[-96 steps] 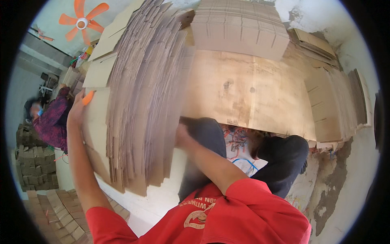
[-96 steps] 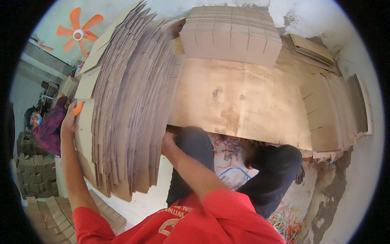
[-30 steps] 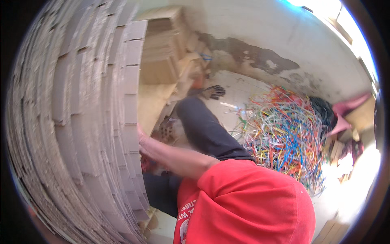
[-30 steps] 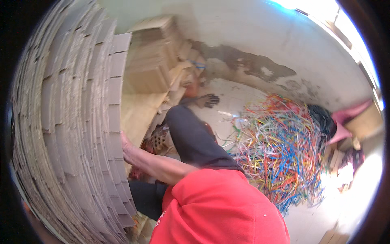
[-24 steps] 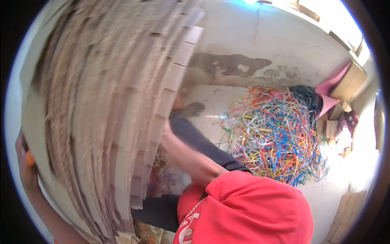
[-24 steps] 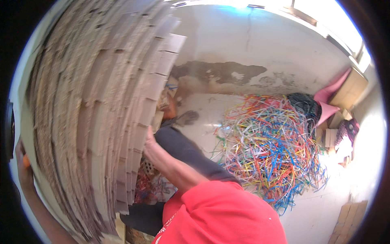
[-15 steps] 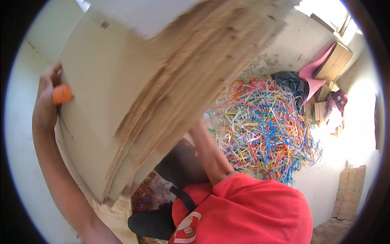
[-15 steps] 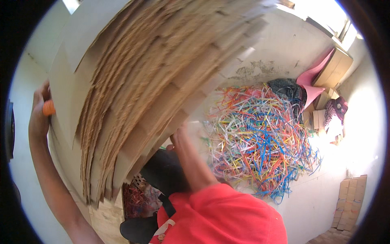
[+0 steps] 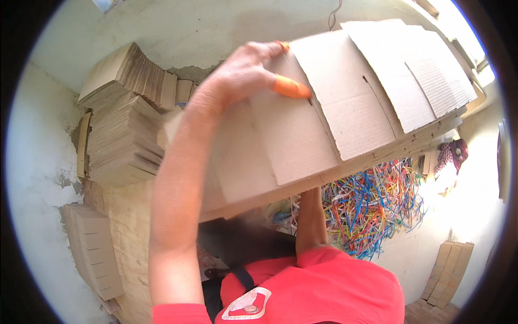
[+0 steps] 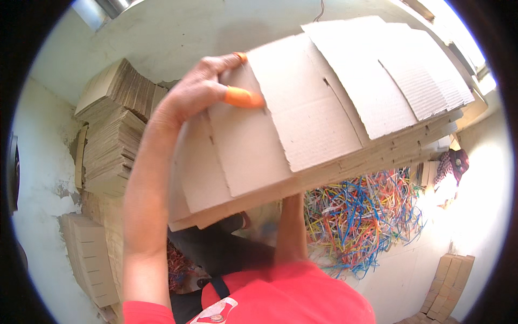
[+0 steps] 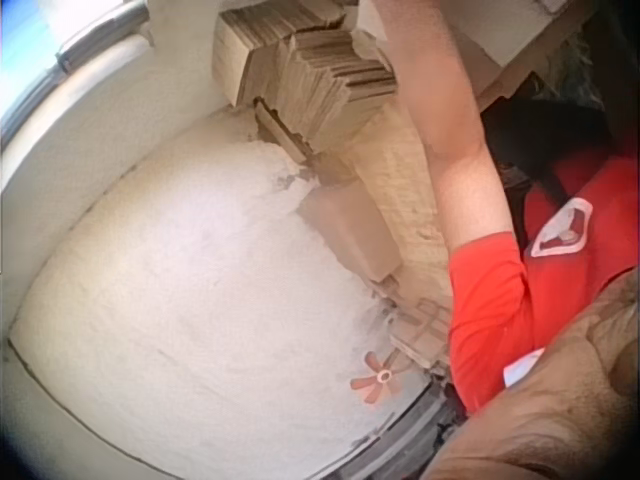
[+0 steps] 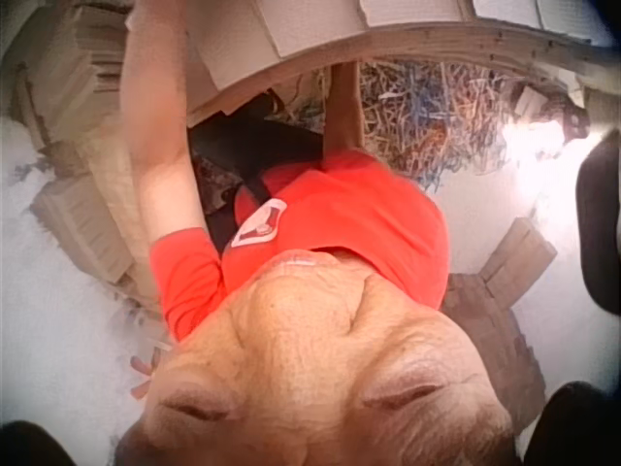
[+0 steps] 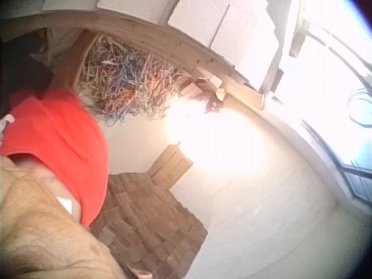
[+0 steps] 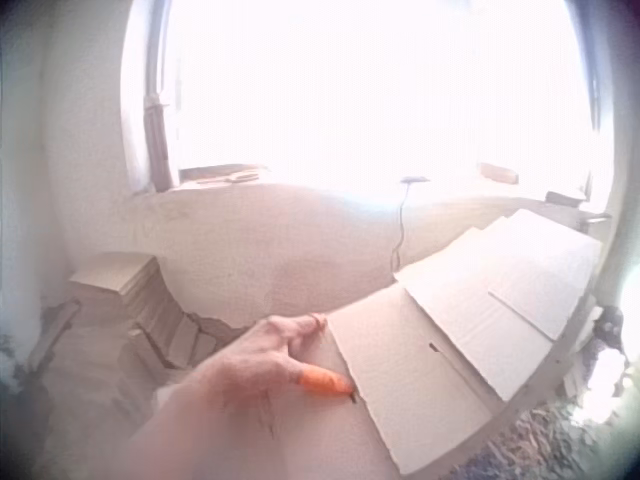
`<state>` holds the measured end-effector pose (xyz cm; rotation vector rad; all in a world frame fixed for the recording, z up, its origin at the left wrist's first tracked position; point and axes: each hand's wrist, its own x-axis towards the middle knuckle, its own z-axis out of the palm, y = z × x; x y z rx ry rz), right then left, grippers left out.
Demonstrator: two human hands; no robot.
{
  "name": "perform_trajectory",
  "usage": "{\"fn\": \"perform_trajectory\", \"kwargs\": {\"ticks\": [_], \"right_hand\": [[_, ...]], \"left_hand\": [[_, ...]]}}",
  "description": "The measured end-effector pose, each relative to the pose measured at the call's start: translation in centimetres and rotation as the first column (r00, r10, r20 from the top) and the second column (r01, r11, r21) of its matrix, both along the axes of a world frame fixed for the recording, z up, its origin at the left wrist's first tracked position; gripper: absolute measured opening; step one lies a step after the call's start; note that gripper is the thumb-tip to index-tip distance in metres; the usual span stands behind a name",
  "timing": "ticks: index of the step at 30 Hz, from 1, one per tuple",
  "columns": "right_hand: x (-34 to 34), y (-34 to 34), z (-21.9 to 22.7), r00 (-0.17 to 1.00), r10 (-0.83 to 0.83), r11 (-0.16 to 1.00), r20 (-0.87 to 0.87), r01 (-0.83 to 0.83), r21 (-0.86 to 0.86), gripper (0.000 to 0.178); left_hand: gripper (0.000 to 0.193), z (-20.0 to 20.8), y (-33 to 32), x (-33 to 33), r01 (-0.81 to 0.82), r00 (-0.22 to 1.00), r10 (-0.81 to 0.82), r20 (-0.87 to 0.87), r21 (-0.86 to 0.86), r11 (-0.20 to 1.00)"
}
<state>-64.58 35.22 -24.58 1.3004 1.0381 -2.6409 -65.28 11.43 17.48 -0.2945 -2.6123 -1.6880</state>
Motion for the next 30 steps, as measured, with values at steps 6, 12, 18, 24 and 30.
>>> {"fn": "perform_trajectory", "kwargs": {"ticks": [6, 12, 18, 24, 30], "right_hand": [[0.1, 1.3, -6.8, 0.982, -0.040, 0.994, 0.182, 0.020, 0.110, 0.040], [-4.7, -0.1, -10.9, 0.934, 0.179, 0.816, 0.308, -0.316, 0.484, 0.038], [-11.2, -3.1, -15.0, 0.077, 0.606, -0.502, 0.792, -0.735, 0.455, 0.037], [-22.2, -3.5, -14.2, -0.419, 0.519, -0.847, 0.745, -0.136, 0.514, 0.045], [-20.7, -7.8, -1.0, -0.767, 0.254, -0.966, 0.589, -0.176, 0.187, 0.035]], "left_hand": [[0.089, -5.5, 1.0, -5.8, 0.034, 0.985, -0.021, 0.174, -0.072, 0.997], [0.089, -10.8, -1.8, -12.6, 0.049, 0.997, -0.038, 0.063, -0.183, 0.982], [0.082, -11.1, -3.8, -9.9, -0.382, 0.851, 0.155, -0.503, -0.388, 0.839], [0.065, -15.7, -9.6, 10.8, -0.430, 0.874, 0.157, -0.459, -0.583, 0.690], [0.049, -18.8, -7.5, 34.7, -0.696, 0.580, 0.795, -0.175, -0.613, 0.373]]}}
